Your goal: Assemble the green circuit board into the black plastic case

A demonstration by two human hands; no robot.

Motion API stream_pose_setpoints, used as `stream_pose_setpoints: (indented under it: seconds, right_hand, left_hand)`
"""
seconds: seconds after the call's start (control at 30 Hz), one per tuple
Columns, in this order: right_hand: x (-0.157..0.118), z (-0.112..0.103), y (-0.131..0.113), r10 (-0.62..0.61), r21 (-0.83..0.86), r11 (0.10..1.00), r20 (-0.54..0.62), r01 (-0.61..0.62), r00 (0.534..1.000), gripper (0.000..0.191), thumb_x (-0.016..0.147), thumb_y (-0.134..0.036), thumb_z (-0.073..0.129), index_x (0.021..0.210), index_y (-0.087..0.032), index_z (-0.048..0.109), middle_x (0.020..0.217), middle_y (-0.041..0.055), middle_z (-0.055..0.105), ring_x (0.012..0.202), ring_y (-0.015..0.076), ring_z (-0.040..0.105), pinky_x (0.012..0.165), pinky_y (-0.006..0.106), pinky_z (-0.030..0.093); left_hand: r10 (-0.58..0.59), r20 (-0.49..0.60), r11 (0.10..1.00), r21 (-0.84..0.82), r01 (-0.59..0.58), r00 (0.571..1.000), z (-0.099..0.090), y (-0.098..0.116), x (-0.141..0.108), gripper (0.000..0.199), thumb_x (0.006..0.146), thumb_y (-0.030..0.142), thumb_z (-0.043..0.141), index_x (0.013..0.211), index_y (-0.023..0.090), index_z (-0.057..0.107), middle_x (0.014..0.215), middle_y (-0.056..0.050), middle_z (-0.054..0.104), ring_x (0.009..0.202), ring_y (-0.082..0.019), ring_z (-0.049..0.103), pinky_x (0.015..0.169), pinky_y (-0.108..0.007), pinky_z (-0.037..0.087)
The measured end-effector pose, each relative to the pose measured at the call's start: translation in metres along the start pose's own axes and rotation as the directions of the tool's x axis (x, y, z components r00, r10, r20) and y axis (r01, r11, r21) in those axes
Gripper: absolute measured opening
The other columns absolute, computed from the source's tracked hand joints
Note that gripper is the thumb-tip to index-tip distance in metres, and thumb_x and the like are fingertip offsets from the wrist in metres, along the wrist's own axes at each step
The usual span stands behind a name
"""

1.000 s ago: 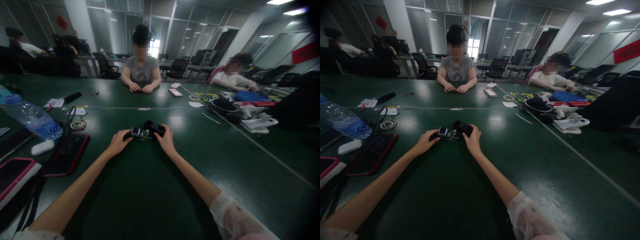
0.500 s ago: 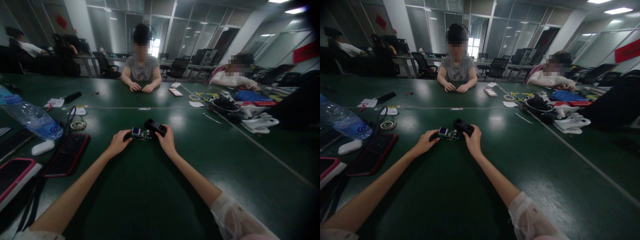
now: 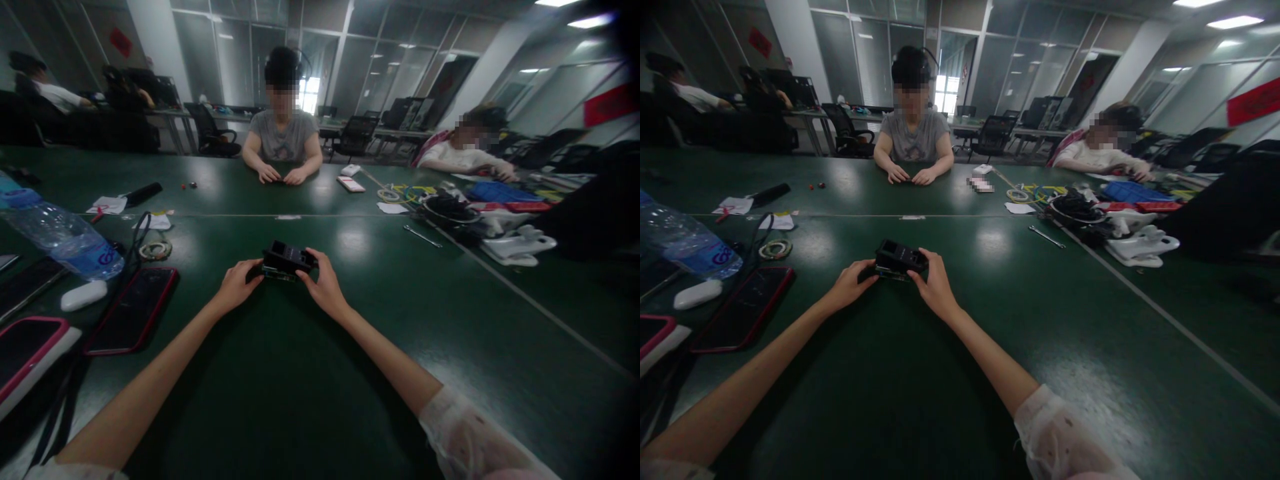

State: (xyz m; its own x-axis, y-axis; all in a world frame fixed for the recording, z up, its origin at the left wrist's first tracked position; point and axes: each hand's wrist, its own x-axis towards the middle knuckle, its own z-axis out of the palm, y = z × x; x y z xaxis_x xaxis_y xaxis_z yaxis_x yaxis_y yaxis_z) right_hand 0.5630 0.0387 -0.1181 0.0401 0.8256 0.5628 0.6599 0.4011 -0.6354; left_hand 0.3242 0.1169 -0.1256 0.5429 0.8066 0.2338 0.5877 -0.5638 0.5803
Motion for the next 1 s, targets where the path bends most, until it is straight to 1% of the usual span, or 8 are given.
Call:
stream_pose_setpoints:
  seconds: [0.17, 0.23, 0.33, 0.43, 0.63, 0.77, 0.87, 1.0]
  right_hand:
    - [0.001, -0.003, -0.004, 0.001, -0.014, 1.0, 0.106, 0.0, 0.994, 0.051, 0.088, -0.03, 0.058, 0.134, -0.027, 0.037, 0.121, 0.0099, 0.051, 0.111, 0.0257, 0.053, 0.096, 0.049, 0.046]
    - [0.001, -0.002, -0.002, 0.023, -0.016, 1.0, 0.135, -0.021, 0.991, 0.052, 0.087, -0.029, 0.059, 0.134, -0.027, 0.037, 0.122, 0.0098, 0.052, 0.111, 0.0257, 0.052, 0.097, 0.05, 0.046]
    - [0.002, -0.001, 0.002, 0.048, -0.018, 0.999, 0.194, -0.045, 0.98, 0.054, 0.084, -0.028, 0.063, 0.133, -0.027, 0.038, 0.122, 0.0091, 0.052, 0.113, 0.0255, 0.052, 0.097, 0.05, 0.045]
    - [0.002, -0.001, 0.005, 0.039, 0.0, 0.999, 0.233, -0.04, 0.972, 0.052, 0.083, -0.026, 0.065, 0.129, -0.026, 0.041, 0.123, 0.0083, 0.052, 0.113, 0.024, 0.052, 0.097, 0.047, 0.045]
    - [0.004, -0.005, 0.0, -0.006, 0.017, 1.0, 0.235, 0.002, 0.972, 0.05, 0.078, -0.021, 0.069, 0.121, -0.026, 0.044, 0.118, 0.007, 0.053, 0.108, 0.0236, 0.051, 0.093, 0.045, 0.046]
    - [0.004, -0.006, -0.004, -0.044, 0.029, 0.999, 0.25, 0.038, 0.967, 0.049, 0.075, -0.018, 0.07, 0.116, -0.027, 0.045, 0.117, 0.0057, 0.053, 0.112, 0.0249, 0.047, 0.093, 0.046, 0.044]
    - [0.003, -0.005, -0.004, -0.03, 0.063, 0.998, 0.265, 0.014, 0.964, 0.048, 0.075, -0.019, 0.07, 0.115, -0.027, 0.045, 0.117, 0.0052, 0.052, 0.113, 0.0249, 0.047, 0.095, 0.047, 0.043]
    - [0.005, -0.006, -0.002, 0.014, 0.137, 0.989, 0.315, -0.06, 0.949, 0.054, 0.074, -0.028, 0.073, 0.12, -0.029, 0.044, 0.122, 0.0052, 0.051, 0.113, 0.0247, 0.049, 0.096, 0.048, 0.043]
  left_hand:
    - [-0.023, 0.006, 0.999, -0.022, 0.024, 1.0, 0.0, 0.0, 0.001, 0.04, 0.088, 0.031, 0.053, 0.127, 0.019, 0.05, 0.128, -0.012, 0.057, 0.12, -0.028, 0.052, 0.1, -0.05, 0.04]
    - [-0.033, -0.006, 0.998, -0.045, 0.033, 0.999, 0.0, 0.001, 0.0, 0.05, 0.087, 0.035, 0.055, 0.133, 0.021, 0.044, 0.13, -0.012, 0.056, 0.121, -0.028, 0.052, 0.101, -0.051, 0.039]
    - [-0.036, -0.014, 0.996, -0.084, 0.035, 0.999, -0.001, 0.003, 0.0, 0.07, 0.083, 0.041, 0.06, 0.143, 0.024, 0.028, 0.136, -0.013, 0.051, 0.124, -0.029, 0.05, 0.103, -0.053, 0.036]
    - [-0.029, 0.005, 0.995, -0.098, 0.029, 1.0, -0.002, 0.006, -0.001, 0.077, 0.081, 0.047, 0.062, 0.145, 0.028, 0.024, 0.137, -0.012, 0.05, 0.126, -0.03, 0.047, 0.104, -0.055, 0.033]
    - [-0.055, 0.028, 0.994, -0.096, 0.057, 0.998, -0.005, 0.011, -0.002, 0.078, 0.08, 0.056, 0.059, 0.145, 0.031, 0.025, 0.134, -0.011, 0.052, 0.126, -0.032, 0.047, 0.103, -0.057, 0.032]
    - [-0.042, 0.047, 0.997, -0.061, 0.045, 0.998, -0.005, 0.013, -0.002, 0.074, 0.079, 0.059, 0.059, 0.143, 0.033, 0.031, 0.132, -0.01, 0.053, 0.122, -0.031, 0.049, 0.102, -0.054, 0.034]
    - [-0.056, 0.064, 0.998, -0.034, 0.058, 0.996, -0.006, 0.015, -0.002, 0.069, 0.081, 0.061, 0.055, 0.141, 0.034, 0.035, 0.131, -0.008, 0.054, 0.121, -0.03, 0.05, 0.102, -0.054, 0.034]
    - [-0.056, 0.075, 0.997, -0.039, 0.059, 0.996, -0.008, 0.016, -0.002, 0.067, 0.081, 0.061, 0.055, 0.14, 0.035, 0.036, 0.132, -0.007, 0.054, 0.122, -0.03, 0.049, 0.104, -0.053, 0.032]
